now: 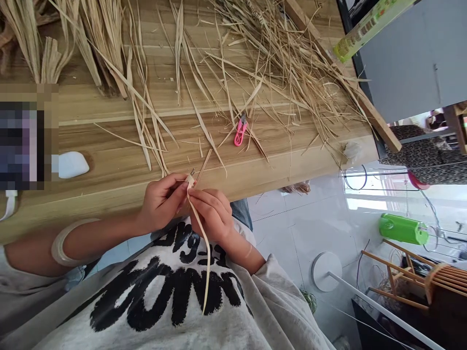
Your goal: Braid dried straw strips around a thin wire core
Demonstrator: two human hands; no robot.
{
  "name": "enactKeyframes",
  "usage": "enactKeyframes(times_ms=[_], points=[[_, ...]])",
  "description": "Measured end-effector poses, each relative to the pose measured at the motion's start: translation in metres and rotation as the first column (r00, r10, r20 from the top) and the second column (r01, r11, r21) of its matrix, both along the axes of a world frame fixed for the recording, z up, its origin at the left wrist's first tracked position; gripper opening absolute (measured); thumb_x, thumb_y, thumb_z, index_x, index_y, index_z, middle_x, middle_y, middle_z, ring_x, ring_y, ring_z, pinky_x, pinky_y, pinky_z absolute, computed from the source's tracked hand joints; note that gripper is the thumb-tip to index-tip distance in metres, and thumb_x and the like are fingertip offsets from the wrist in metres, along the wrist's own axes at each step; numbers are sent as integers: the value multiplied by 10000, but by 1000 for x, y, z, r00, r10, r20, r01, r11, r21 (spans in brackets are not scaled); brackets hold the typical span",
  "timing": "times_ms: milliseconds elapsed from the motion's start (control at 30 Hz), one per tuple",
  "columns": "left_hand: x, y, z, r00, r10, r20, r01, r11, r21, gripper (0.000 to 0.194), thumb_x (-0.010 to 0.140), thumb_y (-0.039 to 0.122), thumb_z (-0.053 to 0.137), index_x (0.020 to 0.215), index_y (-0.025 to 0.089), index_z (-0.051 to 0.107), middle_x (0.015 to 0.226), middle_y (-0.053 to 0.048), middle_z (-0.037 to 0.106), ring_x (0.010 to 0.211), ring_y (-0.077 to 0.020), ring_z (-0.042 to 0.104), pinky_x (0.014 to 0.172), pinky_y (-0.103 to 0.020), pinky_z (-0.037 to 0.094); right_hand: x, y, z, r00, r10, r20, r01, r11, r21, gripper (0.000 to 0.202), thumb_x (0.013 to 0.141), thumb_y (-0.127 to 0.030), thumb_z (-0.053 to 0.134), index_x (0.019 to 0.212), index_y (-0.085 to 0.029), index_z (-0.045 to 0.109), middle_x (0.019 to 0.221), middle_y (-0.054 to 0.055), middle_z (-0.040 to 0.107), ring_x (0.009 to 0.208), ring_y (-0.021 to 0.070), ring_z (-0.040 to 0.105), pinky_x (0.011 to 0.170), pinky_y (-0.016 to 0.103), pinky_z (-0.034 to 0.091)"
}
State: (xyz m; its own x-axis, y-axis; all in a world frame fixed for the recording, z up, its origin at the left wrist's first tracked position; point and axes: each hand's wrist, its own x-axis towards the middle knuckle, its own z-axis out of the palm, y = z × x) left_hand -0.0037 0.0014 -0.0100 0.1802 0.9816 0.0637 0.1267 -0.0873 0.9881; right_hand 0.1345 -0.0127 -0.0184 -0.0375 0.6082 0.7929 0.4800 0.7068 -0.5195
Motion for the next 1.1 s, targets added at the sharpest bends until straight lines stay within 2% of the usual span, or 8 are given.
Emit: enactKeyframes(times_ms=[233,433,667,800,967,1100], points=[[0,1,1,1000,-2,-17,3,998,63,279,993,344,514,1009,110,666,533,64,464,461,-64,412,469,-201,336,0,2,-1,1000,19,-3,-19,1000,-7,251,901,-75,579,1122,-189,609,908,80,740,837,177,707,679,321,613],[0,1,0,1000,7,-5,-7,998,57,268,978,350,543,1004,123,684,514,65,468,450,-68,416,467,-203,335,-1,8,2,997,-58,60,58,998,5,163,905,-102,595,1036,-191,633,883,71,729,801,172,701,662,323,613],[0,4,4,1000,18,-7,-17,998,64,336,977,354,533,825,114,713,507,40,459,472,-75,423,478,-209,355,0,3,-6,995,-77,57,80,995,-64,213,912,-98,543,1078,-218,602,936,92,783,826,185,732,664,326,623],[0,5,5,1000,24,-2,-24,997,76,352,986,359,516,818,119,709,514,41,451,478,-74,416,478,-205,356,1,0,-10,996,-68,64,75,990,-117,272,922,-98,518,1145,-232,596,1014,94,783,868,190,744,707,343,636],[-1,5,3,1000,4,22,-5,998,58,403,990,329,508,640,147,587,500,38,453,492,-71,432,483,-200,359,-2,2,-9,999,-47,17,49,992,-119,277,884,-37,557,1110,-187,615,1005,124,785,886,189,751,709,331,636],[-1,7,1,1000,-1,28,0,999,48,415,997,318,499,621,150,553,478,48,432,466,-65,400,470,-201,343,-5,5,-8,996,-79,32,82,988,-128,221,910,-60,530,1073,-193,597,962,120,790,855,183,759,667,314,638]])
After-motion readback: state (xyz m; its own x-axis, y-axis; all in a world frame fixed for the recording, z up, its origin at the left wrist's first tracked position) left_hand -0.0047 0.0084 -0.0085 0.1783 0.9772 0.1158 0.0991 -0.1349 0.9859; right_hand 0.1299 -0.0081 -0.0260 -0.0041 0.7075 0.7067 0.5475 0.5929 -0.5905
